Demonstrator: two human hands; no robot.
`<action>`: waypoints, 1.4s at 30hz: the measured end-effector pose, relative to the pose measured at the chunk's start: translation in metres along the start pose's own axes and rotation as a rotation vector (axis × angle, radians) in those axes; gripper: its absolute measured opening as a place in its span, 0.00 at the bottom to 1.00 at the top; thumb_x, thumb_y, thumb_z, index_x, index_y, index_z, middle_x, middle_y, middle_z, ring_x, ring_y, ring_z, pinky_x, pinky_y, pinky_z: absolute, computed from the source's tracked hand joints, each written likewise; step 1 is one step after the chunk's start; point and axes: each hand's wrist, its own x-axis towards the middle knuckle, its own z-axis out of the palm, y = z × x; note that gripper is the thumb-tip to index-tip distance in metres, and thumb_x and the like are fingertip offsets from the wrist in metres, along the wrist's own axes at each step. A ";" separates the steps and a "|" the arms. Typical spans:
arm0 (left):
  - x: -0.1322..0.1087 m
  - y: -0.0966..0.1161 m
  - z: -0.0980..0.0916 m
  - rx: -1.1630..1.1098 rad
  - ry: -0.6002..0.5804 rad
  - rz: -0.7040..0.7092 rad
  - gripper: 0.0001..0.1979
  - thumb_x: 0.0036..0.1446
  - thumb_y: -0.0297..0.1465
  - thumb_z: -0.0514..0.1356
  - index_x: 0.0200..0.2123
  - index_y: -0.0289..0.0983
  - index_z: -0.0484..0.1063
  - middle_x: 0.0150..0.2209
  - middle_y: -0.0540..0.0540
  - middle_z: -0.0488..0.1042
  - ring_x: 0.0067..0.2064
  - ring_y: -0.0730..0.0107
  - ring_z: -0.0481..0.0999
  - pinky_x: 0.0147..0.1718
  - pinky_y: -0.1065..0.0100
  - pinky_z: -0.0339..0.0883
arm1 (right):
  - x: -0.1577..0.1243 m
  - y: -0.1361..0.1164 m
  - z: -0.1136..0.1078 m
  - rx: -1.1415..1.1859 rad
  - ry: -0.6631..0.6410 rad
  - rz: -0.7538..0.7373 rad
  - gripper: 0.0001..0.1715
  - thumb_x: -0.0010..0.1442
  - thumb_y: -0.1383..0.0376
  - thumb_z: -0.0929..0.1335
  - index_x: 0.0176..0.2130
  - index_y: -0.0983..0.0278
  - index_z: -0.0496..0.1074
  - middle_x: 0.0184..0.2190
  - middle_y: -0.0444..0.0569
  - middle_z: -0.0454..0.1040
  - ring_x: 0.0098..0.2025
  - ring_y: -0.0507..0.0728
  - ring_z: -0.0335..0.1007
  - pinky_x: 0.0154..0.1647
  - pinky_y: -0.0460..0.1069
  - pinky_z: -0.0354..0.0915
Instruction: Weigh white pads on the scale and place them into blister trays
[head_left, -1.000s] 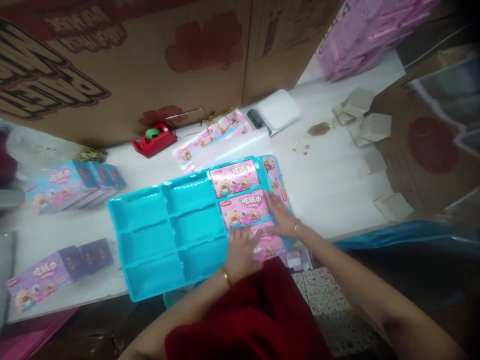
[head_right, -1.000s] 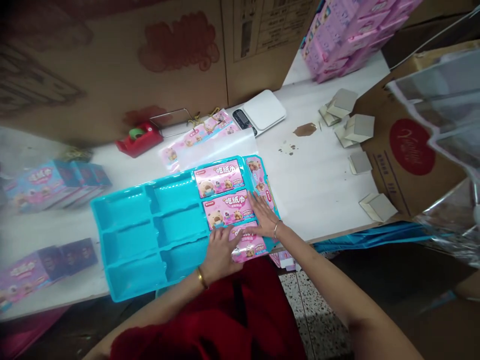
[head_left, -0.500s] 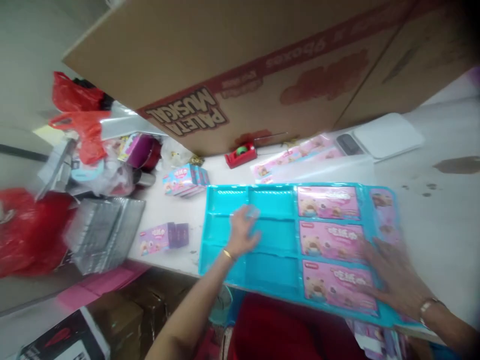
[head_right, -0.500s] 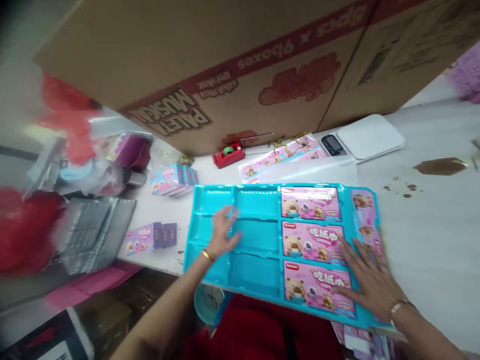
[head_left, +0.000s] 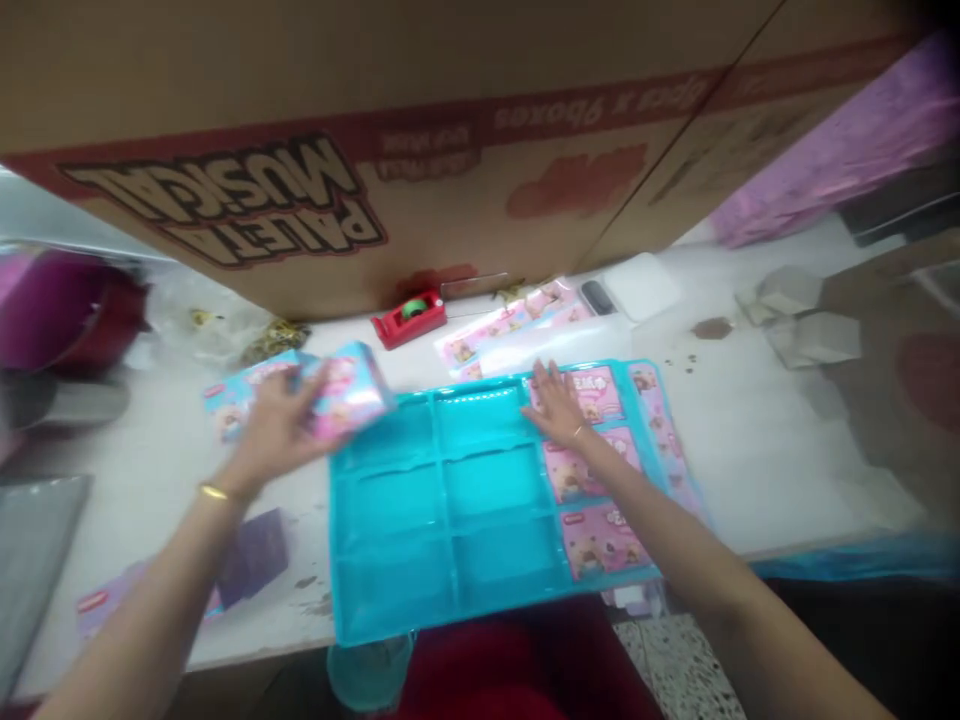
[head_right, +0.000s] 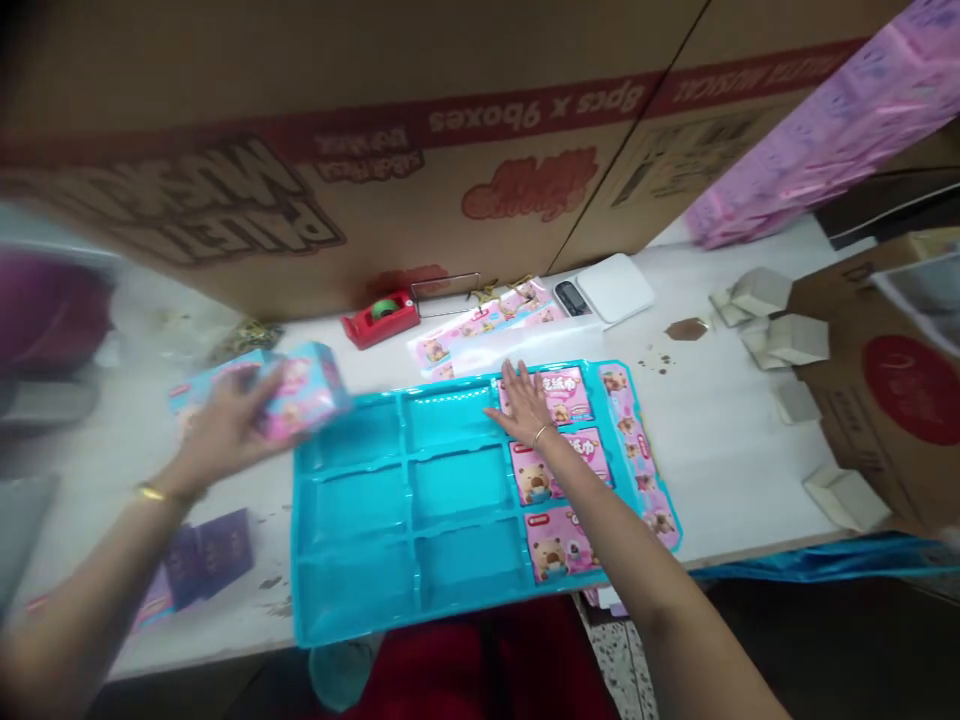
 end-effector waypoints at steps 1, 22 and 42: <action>0.002 0.034 0.007 -0.072 -0.046 0.109 0.50 0.46 0.58 0.60 0.69 0.42 0.53 0.62 0.35 0.58 0.57 0.43 0.63 0.56 0.49 0.59 | -0.001 0.001 0.000 0.037 -0.017 -0.010 0.52 0.65 0.42 0.55 0.72 0.66 0.28 0.73 0.55 0.38 0.74 0.65 0.24 0.70 0.68 0.29; 0.014 -0.035 0.044 0.060 -0.034 -0.334 0.59 0.48 0.51 0.63 0.71 0.30 0.34 0.72 0.29 0.36 0.71 0.34 0.29 0.64 0.36 0.29 | -0.010 0.015 0.023 -0.155 -0.005 -0.035 0.65 0.57 0.34 0.59 0.71 0.67 0.24 0.73 0.58 0.33 0.73 0.74 0.27 0.67 0.73 0.34; -0.034 0.213 0.107 -0.249 -0.285 0.351 0.47 0.44 0.49 0.69 0.66 0.44 0.60 0.65 0.31 0.58 0.61 0.35 0.61 0.59 0.41 0.52 | -0.093 -0.009 0.012 -0.079 -0.131 -0.124 0.74 0.52 0.33 0.64 0.70 0.68 0.20 0.73 0.63 0.26 0.73 0.72 0.23 0.69 0.69 0.30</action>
